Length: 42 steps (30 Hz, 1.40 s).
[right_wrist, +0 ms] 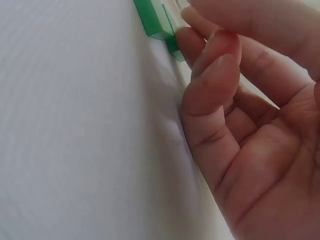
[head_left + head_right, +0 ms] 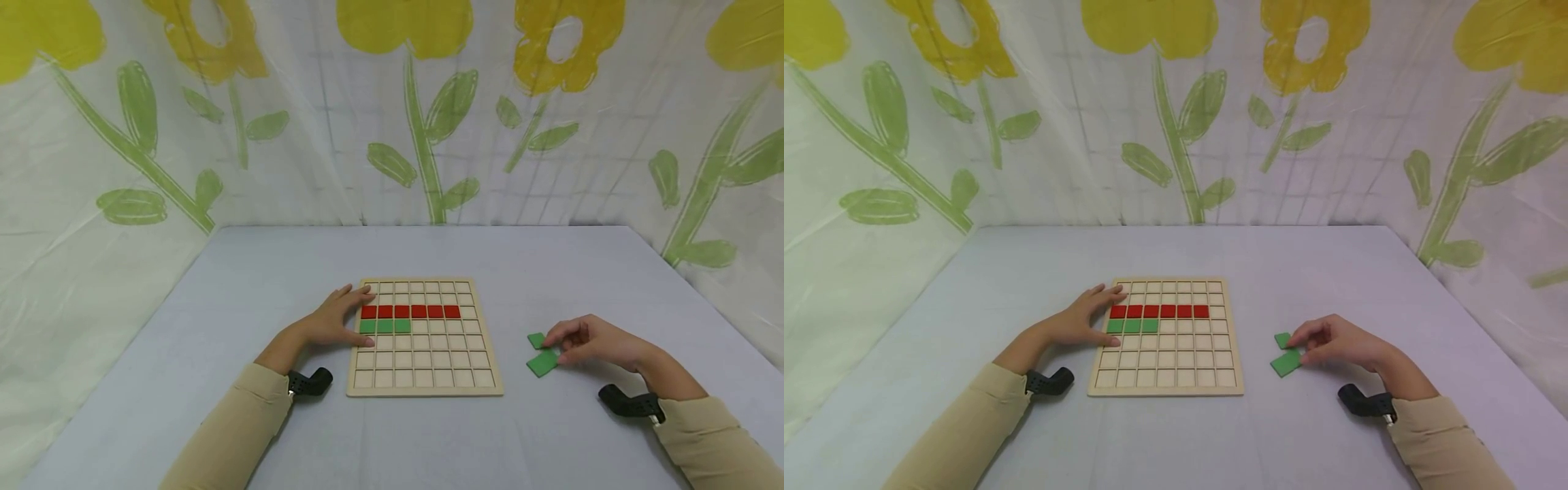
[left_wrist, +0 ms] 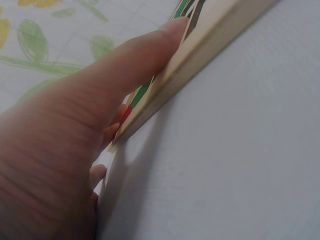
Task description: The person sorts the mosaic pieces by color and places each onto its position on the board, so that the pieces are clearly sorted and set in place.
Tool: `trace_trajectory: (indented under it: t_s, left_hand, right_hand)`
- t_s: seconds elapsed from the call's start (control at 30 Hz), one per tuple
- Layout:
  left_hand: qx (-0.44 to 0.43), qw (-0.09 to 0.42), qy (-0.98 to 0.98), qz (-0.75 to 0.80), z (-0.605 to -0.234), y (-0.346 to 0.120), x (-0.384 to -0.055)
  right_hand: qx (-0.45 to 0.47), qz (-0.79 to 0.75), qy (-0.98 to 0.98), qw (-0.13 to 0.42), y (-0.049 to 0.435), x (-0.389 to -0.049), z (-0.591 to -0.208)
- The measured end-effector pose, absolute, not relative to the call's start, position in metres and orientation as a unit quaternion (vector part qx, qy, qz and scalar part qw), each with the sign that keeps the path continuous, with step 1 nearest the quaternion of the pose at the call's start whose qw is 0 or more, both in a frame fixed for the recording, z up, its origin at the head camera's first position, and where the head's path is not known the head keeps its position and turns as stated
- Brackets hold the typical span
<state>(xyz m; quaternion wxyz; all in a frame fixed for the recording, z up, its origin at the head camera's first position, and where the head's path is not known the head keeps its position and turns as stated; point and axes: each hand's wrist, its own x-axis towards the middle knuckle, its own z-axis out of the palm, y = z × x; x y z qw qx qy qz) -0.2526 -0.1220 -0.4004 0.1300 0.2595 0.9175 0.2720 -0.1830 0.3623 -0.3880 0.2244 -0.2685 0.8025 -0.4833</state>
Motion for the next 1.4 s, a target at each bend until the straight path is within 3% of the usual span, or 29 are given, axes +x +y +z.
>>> trace_trajectory:
  t_s: [0.57,1.4]
  left_hand:
    - [0.265,0.123,0.918,0.269,-0.401,-0.122,-0.252]
    - [0.253,0.130,0.918,0.277,-0.398,-0.121,-0.250]
  right_hand:
    - [-0.290,-0.444,0.827,0.184,0.357,-0.182,-0.387]
    - [-0.260,-0.399,0.856,0.200,0.357,-0.176,-0.378]
